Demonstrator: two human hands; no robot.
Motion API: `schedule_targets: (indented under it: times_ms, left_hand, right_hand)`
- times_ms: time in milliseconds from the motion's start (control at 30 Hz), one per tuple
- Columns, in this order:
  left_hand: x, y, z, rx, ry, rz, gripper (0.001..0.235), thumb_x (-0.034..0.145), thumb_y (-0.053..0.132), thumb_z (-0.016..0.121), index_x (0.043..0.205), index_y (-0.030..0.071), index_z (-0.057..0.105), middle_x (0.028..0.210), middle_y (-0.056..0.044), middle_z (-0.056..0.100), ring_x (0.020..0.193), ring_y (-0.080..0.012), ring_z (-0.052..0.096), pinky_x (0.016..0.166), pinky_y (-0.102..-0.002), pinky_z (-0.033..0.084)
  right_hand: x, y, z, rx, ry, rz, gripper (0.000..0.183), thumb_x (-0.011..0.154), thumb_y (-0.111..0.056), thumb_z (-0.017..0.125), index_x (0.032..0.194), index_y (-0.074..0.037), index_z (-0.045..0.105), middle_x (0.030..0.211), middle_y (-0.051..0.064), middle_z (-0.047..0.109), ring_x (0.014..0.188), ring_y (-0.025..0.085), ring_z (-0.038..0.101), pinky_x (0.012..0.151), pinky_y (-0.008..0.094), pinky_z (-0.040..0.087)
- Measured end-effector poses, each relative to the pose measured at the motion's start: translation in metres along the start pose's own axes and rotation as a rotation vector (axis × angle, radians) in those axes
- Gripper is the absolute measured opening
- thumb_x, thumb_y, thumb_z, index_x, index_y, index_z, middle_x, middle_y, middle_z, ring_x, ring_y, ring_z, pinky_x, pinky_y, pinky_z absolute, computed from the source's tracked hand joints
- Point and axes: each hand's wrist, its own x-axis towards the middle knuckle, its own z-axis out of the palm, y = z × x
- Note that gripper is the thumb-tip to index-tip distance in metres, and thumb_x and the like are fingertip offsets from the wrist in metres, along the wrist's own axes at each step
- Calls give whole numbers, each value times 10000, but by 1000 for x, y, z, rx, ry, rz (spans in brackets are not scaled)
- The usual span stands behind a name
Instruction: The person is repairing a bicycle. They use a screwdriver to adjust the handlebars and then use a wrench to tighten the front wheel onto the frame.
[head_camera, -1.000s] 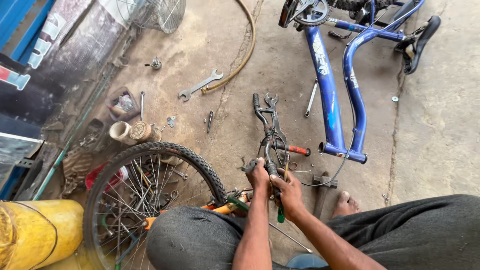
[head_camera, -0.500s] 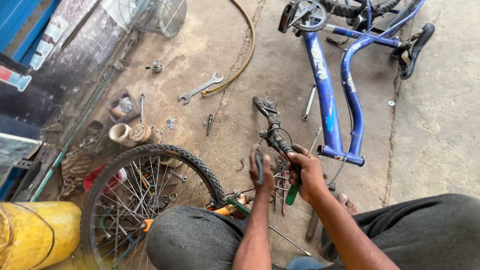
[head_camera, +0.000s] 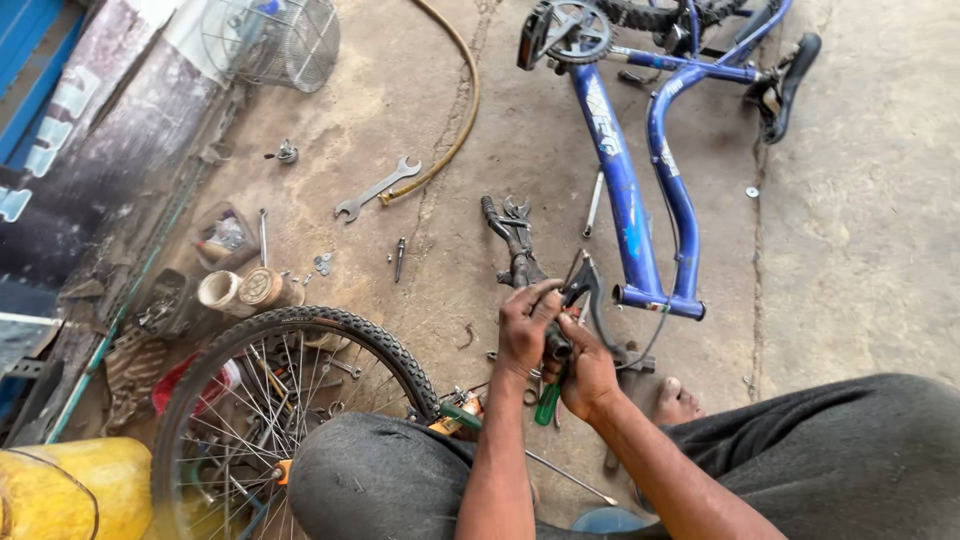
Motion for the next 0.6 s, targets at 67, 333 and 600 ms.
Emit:
schedule_targets:
  times_ms: [67,333,600]
  left_hand:
    - [3,-21,3,-278,104,2,350,1040,292,648,1256,31,731,1157,-137,714,1057,-233,678,958,-357,530]
    - [26,-93,-11,-31,265,-580,555,776,177,837,1241,20,579,1008,-76,694,883,-191,671,789,-350,555]
    - [-1,-183,-1,-302,271,-879,299,900,169,812,972,-63,638,646,-58,544,431,-154,509,331,-325,437]
  right_hand:
    - [0,1,-3,-56,-4,-53,288,979,-372,569,823,-131,582,622,7,531,500,157,456,468,319,376]
    - [0,-5,-7,-270,211,-162,163,954,-184,616,1084,-100,668,685,47,601,483,98,451,431,260,380]
    - [28,-81,-36,-17,316,-385,148,968,-101,584,1113,-75,592,743,57,579,536,137,521,466,293,451]
